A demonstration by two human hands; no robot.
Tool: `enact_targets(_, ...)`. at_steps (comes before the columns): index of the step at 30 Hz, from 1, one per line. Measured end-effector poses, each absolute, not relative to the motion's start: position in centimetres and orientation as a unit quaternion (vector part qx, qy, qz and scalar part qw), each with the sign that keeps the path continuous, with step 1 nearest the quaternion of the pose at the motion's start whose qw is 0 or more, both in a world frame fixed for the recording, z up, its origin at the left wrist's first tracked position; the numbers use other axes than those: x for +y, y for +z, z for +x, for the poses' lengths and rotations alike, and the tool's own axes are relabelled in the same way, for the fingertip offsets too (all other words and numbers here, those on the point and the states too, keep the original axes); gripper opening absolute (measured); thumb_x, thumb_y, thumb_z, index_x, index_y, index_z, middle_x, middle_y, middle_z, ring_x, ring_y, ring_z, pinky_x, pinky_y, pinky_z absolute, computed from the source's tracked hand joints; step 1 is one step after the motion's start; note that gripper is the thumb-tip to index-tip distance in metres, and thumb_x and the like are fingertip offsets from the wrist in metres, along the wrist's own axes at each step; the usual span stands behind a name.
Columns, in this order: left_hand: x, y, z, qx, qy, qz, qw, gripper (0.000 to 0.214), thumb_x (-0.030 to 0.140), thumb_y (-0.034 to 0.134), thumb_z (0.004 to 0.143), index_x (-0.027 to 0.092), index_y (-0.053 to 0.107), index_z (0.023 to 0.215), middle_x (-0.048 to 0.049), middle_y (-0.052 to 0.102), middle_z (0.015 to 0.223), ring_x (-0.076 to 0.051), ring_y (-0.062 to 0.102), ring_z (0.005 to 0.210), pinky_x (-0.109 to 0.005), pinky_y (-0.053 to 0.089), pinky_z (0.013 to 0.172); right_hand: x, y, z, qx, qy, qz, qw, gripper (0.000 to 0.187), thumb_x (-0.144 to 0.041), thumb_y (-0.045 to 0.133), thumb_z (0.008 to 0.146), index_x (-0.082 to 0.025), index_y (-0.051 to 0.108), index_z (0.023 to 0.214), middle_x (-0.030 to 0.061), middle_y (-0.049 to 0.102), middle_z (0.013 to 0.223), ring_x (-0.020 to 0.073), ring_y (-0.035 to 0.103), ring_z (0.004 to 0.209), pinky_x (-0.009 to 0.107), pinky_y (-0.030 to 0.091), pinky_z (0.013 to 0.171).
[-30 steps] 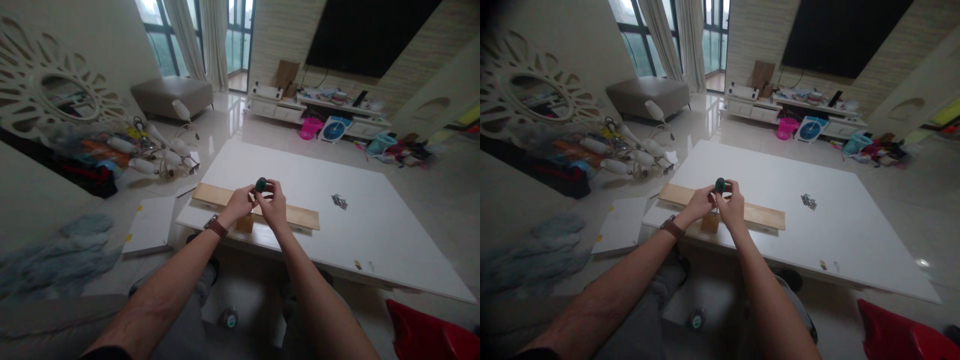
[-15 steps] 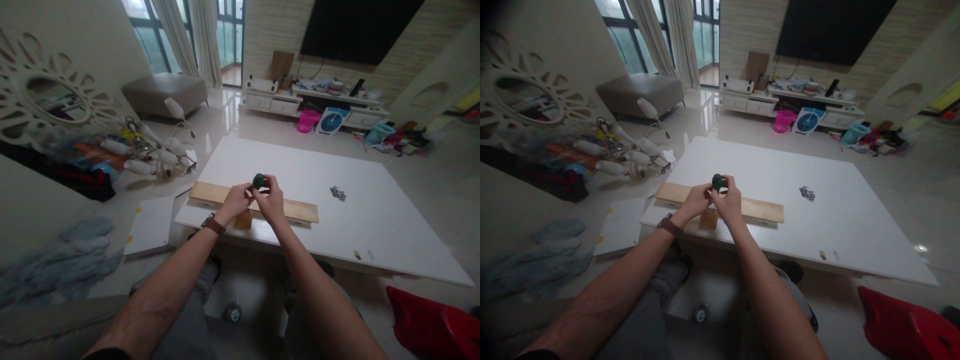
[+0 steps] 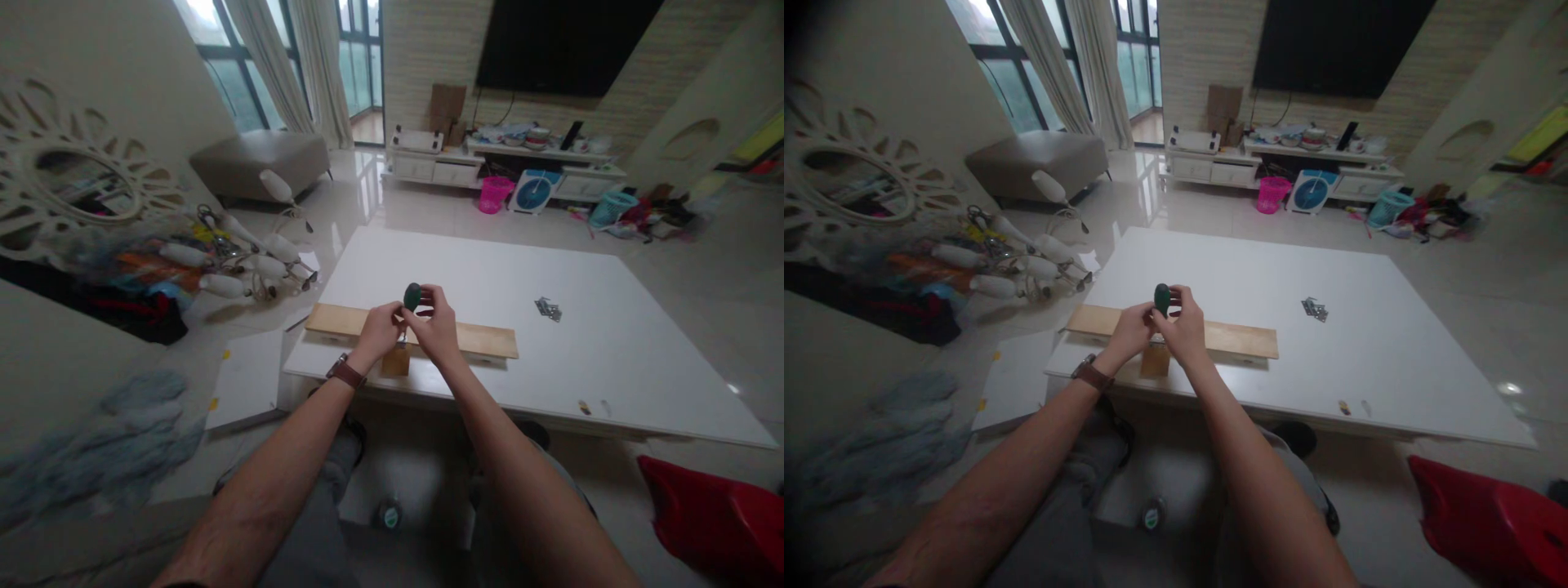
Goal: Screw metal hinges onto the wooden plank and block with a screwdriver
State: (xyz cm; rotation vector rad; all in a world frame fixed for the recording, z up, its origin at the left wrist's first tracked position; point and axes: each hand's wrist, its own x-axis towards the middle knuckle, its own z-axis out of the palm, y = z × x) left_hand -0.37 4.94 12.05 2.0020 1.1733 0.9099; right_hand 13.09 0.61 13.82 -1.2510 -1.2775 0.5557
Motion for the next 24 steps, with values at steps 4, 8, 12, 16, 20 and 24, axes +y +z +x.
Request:
enact_targets(4, 4.9, 11.85, -0.3, 0.459, 0.354, 0.751, 0.316, 0.01, 0.01, 0.07, 0.08, 0.018, 0.065, 0.079, -0.0002, 0.069, 0.07, -0.016, 0.06, 0.064, -0.025, 0.039, 0.062, 0.73, 13.69, 13.12, -0.534, 0.237, -0.551, 0.596, 0.042, -0.042, 0.08, 0.079, -0.024, 0.059, 0.111, 0.0045, 0.075, 0.095, 0.0223, 0.072, 0.086, 0.038, 0.061, 0.073)
enact_targets(8, 5.0, 11.82, -0.23, 0.433, 0.355, 0.743, 0.366, 0.017, 0.008, 0.072, 0.078, 0.019, 0.068, 0.091, -0.0023, 0.076, 0.083, -0.016, 0.065, 0.069, -0.025, 0.045, 0.065, 0.62, 13.81, 13.2, -0.544, 0.231, -0.547, 0.593, 0.036, -0.032, 0.076, 0.081, -0.026, 0.06, 0.113, 0.0036, 0.078, 0.095, 0.0234, 0.075, 0.09, 0.039, 0.06, 0.078)
enact_targets(12, 4.98, 11.86, -0.22, 0.43, 0.36, 0.745, 0.36, 0.018, 0.003, 0.063, 0.08, 0.019, 0.069, 0.088, -0.0033, 0.077, 0.082, -0.018, 0.068, 0.076, -0.025, 0.046, 0.069, 0.63, 13.8, 13.14, -0.559, 0.232, -0.533, 0.592, 0.038, -0.026, 0.073, 0.08, -0.026, 0.06, 0.115, 0.0051, 0.079, 0.102, 0.0238, 0.075, 0.097, 0.038, 0.059, 0.079)
enact_targets(16, 4.89, 11.65, -0.21, 0.457, 0.362, 0.753, 0.305, 0.012, 0.007, 0.063, 0.084, 0.018, 0.069, 0.082, -0.0021, 0.072, 0.074, -0.016, 0.061, 0.069, -0.025, 0.039, 0.065, 0.78, 13.56, 13.04, -0.545, 0.235, -0.542, 0.595, 0.043, -0.035, 0.079, 0.076, -0.024, 0.06, 0.113, 0.0068, 0.076, 0.104, 0.0231, 0.073, 0.093, 0.036, 0.059, 0.073)
enact_targets(20, 5.05, 11.53, -0.25, 0.461, 0.372, 0.748, 0.301, 0.007, 0.011, 0.069, 0.083, 0.018, 0.069, 0.084, -0.0011, 0.07, 0.073, -0.016, 0.06, 0.068, -0.025, 0.037, 0.063, 0.67, 13.56, 13.04, -0.547, 0.225, -0.552, 0.588, 0.039, -0.038, 0.079, 0.079, -0.025, 0.06, 0.111, 0.0024, 0.075, 0.091, 0.0224, 0.072, 0.085, 0.038, 0.059, 0.074)
enact_targets(24, 5.24, 11.8, -0.35, 0.443, 0.375, 0.73, 0.362, 0.019, 0.006, 0.07, 0.079, 0.019, 0.071, 0.094, -0.0023, 0.076, 0.08, -0.017, 0.067, 0.072, -0.024, 0.044, 0.066, 0.46, 13.89, 13.01, -0.553, 0.212, -0.546, 0.592, 0.033, -0.03, 0.074, 0.082, -0.026, 0.06, 0.111, 0.0027, 0.078, 0.094, 0.0236, 0.076, 0.092, 0.037, 0.058, 0.077)
